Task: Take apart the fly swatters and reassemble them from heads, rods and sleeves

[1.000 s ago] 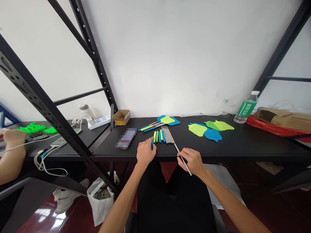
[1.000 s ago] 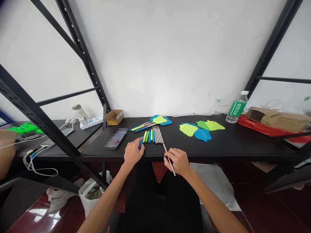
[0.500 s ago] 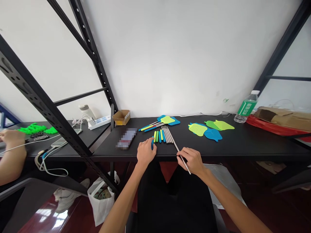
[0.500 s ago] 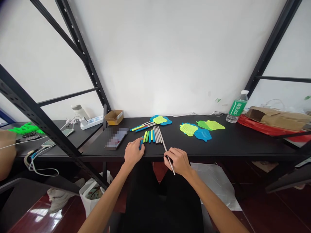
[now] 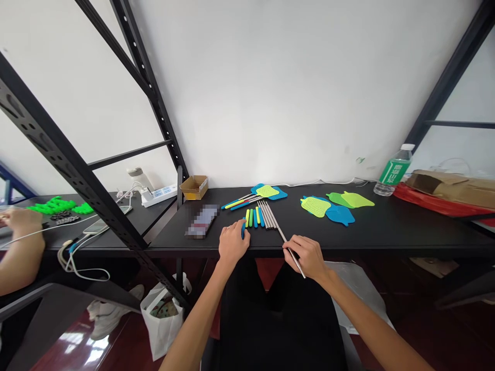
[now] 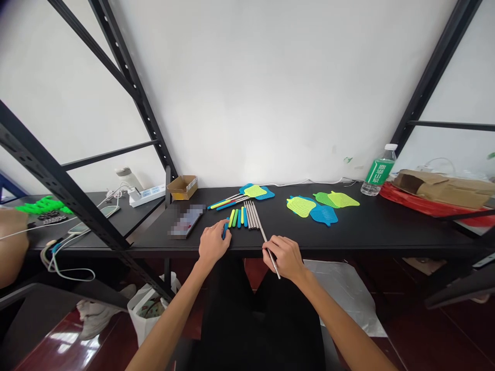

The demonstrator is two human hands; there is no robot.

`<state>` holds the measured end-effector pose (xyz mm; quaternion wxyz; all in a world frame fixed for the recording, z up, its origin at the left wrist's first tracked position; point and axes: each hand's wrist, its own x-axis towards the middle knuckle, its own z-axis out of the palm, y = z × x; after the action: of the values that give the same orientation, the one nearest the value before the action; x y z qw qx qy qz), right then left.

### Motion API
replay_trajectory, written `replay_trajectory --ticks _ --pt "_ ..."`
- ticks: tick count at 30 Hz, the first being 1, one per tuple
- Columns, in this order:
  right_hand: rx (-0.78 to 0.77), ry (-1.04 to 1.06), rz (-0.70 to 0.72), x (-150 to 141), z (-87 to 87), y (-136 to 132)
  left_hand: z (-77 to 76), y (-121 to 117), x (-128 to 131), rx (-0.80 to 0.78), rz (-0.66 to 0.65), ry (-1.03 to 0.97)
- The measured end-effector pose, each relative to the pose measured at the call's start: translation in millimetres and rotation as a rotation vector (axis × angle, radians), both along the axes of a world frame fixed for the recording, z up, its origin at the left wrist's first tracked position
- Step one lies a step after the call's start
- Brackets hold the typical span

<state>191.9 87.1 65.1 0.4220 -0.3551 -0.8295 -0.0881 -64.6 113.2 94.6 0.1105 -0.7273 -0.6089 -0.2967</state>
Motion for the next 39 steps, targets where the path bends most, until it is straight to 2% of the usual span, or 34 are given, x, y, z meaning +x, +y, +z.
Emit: replay_trajectory --ticks 39 --pt "-0.001 0.009 -0.005 -0.6 0.3 -1.6 0.8 -0.6 0.0 -0.007 -0.002 0.010"
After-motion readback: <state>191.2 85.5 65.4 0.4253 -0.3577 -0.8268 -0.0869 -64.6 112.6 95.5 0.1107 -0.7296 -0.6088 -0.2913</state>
